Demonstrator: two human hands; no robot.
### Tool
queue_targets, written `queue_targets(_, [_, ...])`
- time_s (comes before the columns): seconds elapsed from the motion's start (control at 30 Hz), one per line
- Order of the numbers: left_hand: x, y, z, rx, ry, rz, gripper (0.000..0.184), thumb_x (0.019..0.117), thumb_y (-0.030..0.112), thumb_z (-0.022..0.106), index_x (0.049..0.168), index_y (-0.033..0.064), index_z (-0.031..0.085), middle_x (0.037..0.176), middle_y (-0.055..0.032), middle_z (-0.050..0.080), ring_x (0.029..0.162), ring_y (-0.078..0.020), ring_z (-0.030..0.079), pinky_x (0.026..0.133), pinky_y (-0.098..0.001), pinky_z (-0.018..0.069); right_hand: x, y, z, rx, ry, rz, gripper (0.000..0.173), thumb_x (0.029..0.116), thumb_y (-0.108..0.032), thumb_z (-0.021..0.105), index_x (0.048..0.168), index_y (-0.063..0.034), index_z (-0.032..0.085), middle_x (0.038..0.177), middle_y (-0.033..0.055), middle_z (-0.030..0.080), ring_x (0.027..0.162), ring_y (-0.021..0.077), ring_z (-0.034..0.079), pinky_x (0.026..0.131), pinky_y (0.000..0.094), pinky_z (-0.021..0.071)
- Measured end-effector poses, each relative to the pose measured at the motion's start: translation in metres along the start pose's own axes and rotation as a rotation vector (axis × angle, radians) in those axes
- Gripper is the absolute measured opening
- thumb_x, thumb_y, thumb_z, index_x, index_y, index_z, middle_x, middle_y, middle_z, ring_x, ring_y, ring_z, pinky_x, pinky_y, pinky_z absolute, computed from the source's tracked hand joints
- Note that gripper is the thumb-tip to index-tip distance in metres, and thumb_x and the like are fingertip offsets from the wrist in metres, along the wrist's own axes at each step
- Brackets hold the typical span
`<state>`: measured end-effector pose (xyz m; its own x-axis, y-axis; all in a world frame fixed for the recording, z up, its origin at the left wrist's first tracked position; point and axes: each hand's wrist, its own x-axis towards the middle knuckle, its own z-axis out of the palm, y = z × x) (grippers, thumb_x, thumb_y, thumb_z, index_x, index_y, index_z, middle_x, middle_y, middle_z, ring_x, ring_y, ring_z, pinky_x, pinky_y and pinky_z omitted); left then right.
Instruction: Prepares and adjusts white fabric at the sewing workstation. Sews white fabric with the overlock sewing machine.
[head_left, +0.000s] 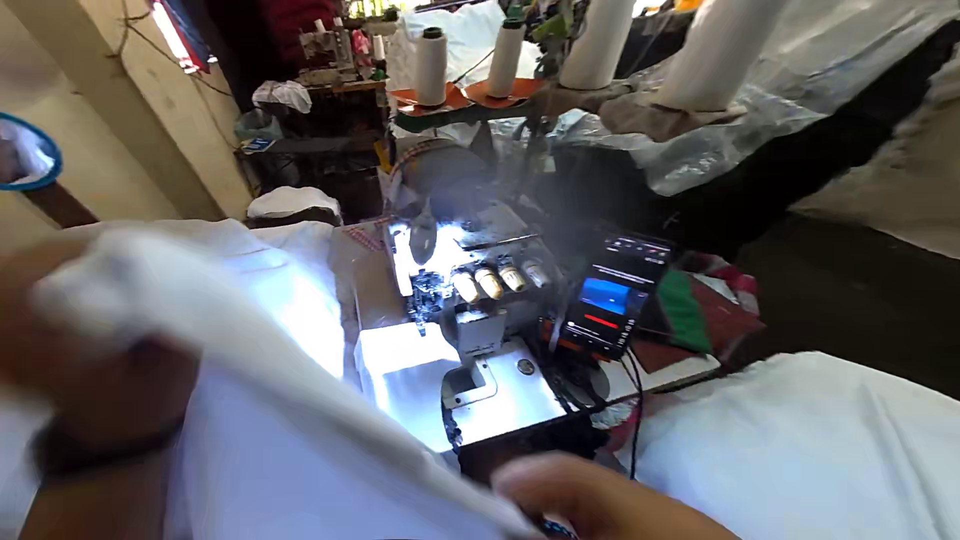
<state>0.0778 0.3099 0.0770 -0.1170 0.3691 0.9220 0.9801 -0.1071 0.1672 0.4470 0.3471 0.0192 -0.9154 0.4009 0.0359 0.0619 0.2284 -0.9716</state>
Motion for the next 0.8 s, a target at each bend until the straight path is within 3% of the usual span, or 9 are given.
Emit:
queue_targets(0.1, [0.042, -0.023, 0.049, 0.170, -0.425, -0.103, 0.054, 0.0955, 0.009, 0.064, 0.144, -0.0073, 0.048, 0.137, -0.0438, 0.045, 0.125, -0.0669, 0.044, 0.097, -0.0802, 0.0360, 0.059, 0.028, 0.001, 0.093, 0.211, 0.026, 0.016, 0.0982, -0.022, 0.067, 0.101, -0.0067, 0.067, 0.084, -0.0044, 0.067, 0.076, -0.0004, 0.063, 0.071, 0.0201, 0.0546])
queue_targets(0.2, [-0.007, -0.001, 0.080, -0.076, -0.631, -0.007, 0.049, 0.0983, 0.031, 0.064, 0.143, 0.0123, 0.059, 0.154, -0.0254, 0.044, 0.142, -0.0509, 0.038, 0.110, -0.0726, 0.0333, 0.102, 0.041, 0.001, 0.270, 0.308, 0.109, 0.018, 0.0968, -0.022, 0.069, 0.108, -0.0084, 0.068, 0.088, -0.0056, 0.071, 0.080, 0.0011, 0.068, 0.076, 0.0219, 0.0579])
queue_targets(0.3, [-0.065, 0.035, 0.084, -0.453, -1.003, -0.047, 0.045, 0.1011, 0.056, 0.049, 0.117, 0.0232, 0.076, 0.155, -0.0098, 0.048, 0.154, -0.0326, 0.027, 0.121, -0.0681, 0.0133, 0.114, 0.053, -0.001, 0.254, 0.324, 0.097, 0.017, 0.0990, -0.024, 0.066, 0.101, -0.0075, 0.068, 0.083, -0.0049, 0.067, 0.076, 0.0014, 0.064, 0.073, 0.0212, 0.0548])
queue_targets(0.4, [-0.089, 0.017, 0.092, -0.401, -0.852, 0.024, 0.039, 0.1028, 0.044, 0.051, 0.089, 0.0160, 0.075, 0.124, -0.0052, 0.068, 0.133, -0.0270, 0.054, 0.116, -0.0687, 0.0249, 0.100, 0.066, -0.011, 0.214, 0.319, 0.124, 0.016, 0.0989, -0.024, 0.067, 0.093, -0.0088, 0.067, 0.078, -0.0050, 0.065, 0.072, 0.0015, 0.062, 0.069, 0.0202, 0.0525])
queue_targets(0.47, [-0.087, 0.000, 0.095, -0.171, -0.772, 0.067, 0.032, 0.0986, 0.037, 0.058, 0.086, 0.0130, 0.074, 0.121, -0.0090, 0.068, 0.132, -0.0328, 0.056, 0.112, -0.0752, 0.0260, 0.088, 0.075, -0.016, 0.212, 0.350, 0.161, 0.013, 0.0966, -0.022, 0.069, 0.094, -0.0088, 0.068, 0.080, -0.0044, 0.067, 0.073, 0.0021, 0.064, 0.069, 0.0205, 0.0540])
queue_targets(0.57, [-0.090, 0.013, 0.101, -0.067, -0.729, 0.050, 0.022, 0.0949, 0.027, 0.066, 0.102, 0.0102, 0.077, 0.135, -0.0164, 0.063, 0.141, -0.0412, 0.047, 0.114, -0.0768, 0.0218, 0.081, 0.078, -0.011, 0.212, 0.453, 0.154, 0.009, 0.0958, -0.017, 0.067, 0.097, -0.0082, 0.067, 0.084, -0.0039, 0.067, 0.076, 0.0029, 0.065, 0.072, 0.0213, 0.0562])
queue_targets(0.63, [-0.097, 0.050, 0.099, -0.249, -0.766, 0.035, 0.045, 0.1056, 0.042, 0.045, 0.128, 0.0131, 0.071, 0.143, -0.0091, 0.061, 0.141, -0.0308, 0.050, 0.116, -0.0655, 0.0320, 0.082, 0.074, -0.003, 0.154, 0.513, 0.110, 0.011, 0.0968, -0.016, 0.066, 0.100, -0.0063, 0.068, 0.088, -0.0033, 0.068, 0.079, 0.0011, 0.065, 0.074, 0.0203, 0.0555])
queue_targets(0.73, [-0.107, 0.092, 0.092, -0.493, -0.782, -0.004, 0.046, 0.1059, 0.042, 0.047, 0.122, 0.0069, 0.071, 0.106, -0.0082, 0.076, 0.098, -0.0217, 0.073, 0.086, -0.0453, 0.0589, 0.081, 0.065, 0.004, 0.052, 0.576, 0.062, 0.013, 0.0947, -0.012, 0.064, 0.105, -0.0035, 0.066, 0.097, 0.0009, 0.066, 0.087, 0.0017, 0.063, 0.079, 0.0206, 0.0545])
queue_targets(0.8, [-0.110, 0.100, 0.089, -0.485, -0.715, -0.042, 0.028, 0.1029, 0.025, 0.054, 0.106, 0.0040, 0.072, 0.089, -0.0089, 0.074, 0.080, -0.0190, 0.072, 0.074, -0.0361, 0.0601, 0.075, 0.063, 0.007, 0.100, 0.583, 0.094, 0.023, 0.0919, -0.009, 0.068, 0.113, -0.0011, 0.063, 0.100, 0.0036, 0.070, 0.089, 0.0047, 0.068, 0.081, 0.0235, 0.0576])
